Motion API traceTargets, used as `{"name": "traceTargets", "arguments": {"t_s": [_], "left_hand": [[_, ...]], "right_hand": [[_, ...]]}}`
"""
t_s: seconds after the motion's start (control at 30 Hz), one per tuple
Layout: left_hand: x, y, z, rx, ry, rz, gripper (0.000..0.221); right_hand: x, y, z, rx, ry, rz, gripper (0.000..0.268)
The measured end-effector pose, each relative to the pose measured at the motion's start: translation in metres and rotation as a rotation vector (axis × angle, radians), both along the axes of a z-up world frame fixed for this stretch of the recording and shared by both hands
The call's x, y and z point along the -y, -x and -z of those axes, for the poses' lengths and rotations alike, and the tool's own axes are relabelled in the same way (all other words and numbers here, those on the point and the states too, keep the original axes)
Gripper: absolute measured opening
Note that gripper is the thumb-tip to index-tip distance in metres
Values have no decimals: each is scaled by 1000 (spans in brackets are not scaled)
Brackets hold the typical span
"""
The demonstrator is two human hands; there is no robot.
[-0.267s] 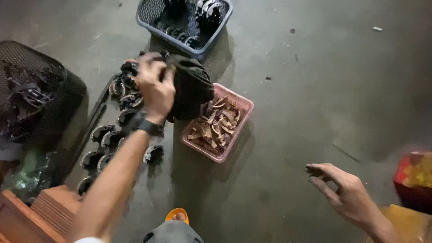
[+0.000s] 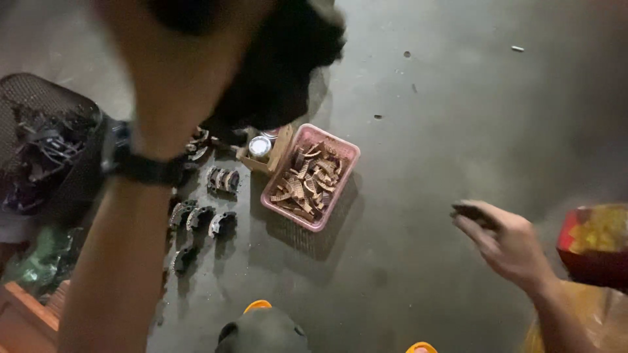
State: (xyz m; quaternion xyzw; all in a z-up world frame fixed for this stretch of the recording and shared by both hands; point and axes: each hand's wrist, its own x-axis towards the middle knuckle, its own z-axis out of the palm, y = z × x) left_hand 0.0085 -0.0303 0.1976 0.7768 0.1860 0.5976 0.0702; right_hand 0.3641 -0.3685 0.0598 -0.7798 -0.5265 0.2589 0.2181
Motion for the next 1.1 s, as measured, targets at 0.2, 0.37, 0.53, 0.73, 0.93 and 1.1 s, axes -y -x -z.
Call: {"name": "traceTargets", "arguments": {"t_s": [0.2,0.37,0.53,0.73,0.93,1.1], "left_hand": [[30,-77,2,-43,-82,-9,22],[107,-133,22,-5,522,547,32],[109,-119,74,-652,750,801,53],[14,-8,237,-744,612,68,39],[2,71,322,-570,701,-354,23],[-29,53,333,-725,451,-391,40]], "right_hand": [[-69,38,-22,-447,-252,57,43],[-76,39,-17,-1342,-373,174,56],[-54,-28,88,-1006,-851,-183,24],[-50,-48,126,-918,-820,281,19],[-85,-86,149,-141,-563,326,12],[-107,-100,154,419,-149,207,17]]}}
